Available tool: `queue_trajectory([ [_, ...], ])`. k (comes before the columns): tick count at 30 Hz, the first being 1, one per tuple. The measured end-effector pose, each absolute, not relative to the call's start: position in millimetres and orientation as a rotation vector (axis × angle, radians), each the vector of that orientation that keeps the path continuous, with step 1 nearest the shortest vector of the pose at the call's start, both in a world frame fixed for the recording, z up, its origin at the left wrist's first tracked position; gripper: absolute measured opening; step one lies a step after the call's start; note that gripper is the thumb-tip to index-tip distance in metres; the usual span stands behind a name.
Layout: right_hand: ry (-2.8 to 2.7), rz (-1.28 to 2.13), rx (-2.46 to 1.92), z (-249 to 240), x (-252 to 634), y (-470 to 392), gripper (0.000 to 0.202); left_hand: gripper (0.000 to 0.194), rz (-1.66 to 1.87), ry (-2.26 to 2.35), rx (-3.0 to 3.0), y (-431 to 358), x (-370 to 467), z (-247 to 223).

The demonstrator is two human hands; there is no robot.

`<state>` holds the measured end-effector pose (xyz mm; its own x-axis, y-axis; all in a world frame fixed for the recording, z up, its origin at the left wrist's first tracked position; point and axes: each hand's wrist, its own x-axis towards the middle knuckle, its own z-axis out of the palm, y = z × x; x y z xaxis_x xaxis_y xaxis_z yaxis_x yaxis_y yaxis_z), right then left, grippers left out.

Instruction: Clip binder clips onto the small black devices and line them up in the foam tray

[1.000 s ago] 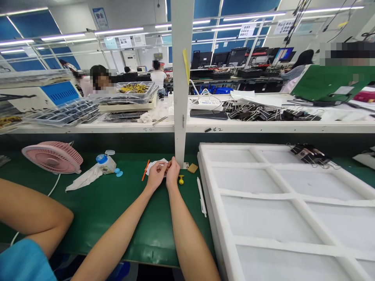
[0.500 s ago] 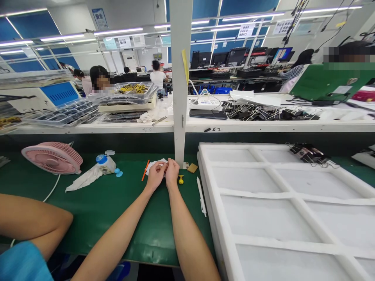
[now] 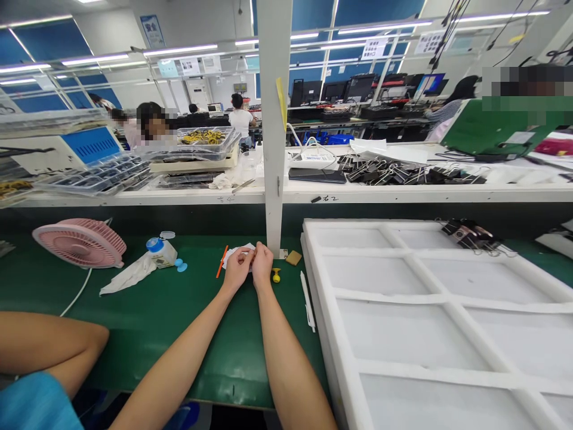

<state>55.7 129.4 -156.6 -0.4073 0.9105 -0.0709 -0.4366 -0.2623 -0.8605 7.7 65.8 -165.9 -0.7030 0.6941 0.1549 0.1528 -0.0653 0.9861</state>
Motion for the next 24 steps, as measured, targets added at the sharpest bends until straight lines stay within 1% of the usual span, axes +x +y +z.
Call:
queue_trajectory([
  [9,-0.956,1.843,-0.735,-154.1,56.4,128.1,0.048,0.040,1.827,1.813,0.909,65.2,8.4,-164.3],
  [16,-0.911,1.857,-0.751,-155.4,56.4,129.1,0.046,0.039,1.828,1.817,0.951,64.4,9.4,-163.0],
  [24,-0.954,1.837,-0.747,-153.5,56.6,126.4,0.053,0.042,1.842,1.804,0.915,64.7,9.8,-162.8],
])
